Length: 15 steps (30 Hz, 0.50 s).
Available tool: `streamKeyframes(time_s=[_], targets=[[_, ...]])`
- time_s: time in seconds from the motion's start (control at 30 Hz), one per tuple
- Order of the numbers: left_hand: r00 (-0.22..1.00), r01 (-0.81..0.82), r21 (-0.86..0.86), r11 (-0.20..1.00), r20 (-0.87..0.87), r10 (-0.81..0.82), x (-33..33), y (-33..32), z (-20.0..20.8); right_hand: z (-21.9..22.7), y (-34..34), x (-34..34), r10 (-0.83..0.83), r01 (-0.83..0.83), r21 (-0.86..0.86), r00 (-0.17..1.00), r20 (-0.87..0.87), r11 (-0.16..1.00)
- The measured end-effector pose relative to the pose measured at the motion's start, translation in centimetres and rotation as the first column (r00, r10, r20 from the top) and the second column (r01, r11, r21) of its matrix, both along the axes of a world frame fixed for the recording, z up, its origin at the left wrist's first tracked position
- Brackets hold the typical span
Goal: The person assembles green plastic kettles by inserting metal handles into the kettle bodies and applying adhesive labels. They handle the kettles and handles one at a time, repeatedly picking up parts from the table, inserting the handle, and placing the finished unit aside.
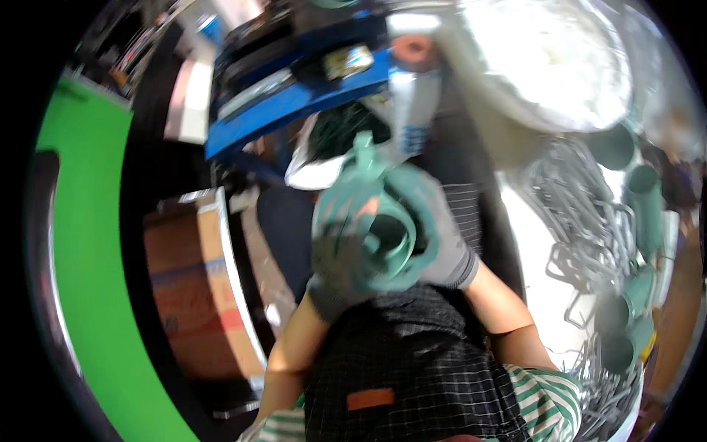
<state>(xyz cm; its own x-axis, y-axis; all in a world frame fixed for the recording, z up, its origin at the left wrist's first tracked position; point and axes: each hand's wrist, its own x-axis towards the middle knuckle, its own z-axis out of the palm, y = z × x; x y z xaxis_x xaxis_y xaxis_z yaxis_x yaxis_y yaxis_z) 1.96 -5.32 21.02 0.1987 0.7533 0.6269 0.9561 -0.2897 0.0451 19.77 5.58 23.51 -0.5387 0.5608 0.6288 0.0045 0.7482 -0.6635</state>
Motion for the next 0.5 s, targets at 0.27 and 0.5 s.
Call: streamKeyframes(time_s=[0.27,0.5], targets=[[0.914,0.198,-0.001,0.980,0.363,-0.184,1.8,-0.3,0.1,2.9,5.3,10.6,-0.252,0.255,-0.258,0.967,0.045,0.932],[0.913,0.225,0.008,0.974,0.347,-0.214,2.4,0.4,1.5,10.8,19.1,11.9,-0.947,0.774,0.546,0.267,0.177,0.320]])
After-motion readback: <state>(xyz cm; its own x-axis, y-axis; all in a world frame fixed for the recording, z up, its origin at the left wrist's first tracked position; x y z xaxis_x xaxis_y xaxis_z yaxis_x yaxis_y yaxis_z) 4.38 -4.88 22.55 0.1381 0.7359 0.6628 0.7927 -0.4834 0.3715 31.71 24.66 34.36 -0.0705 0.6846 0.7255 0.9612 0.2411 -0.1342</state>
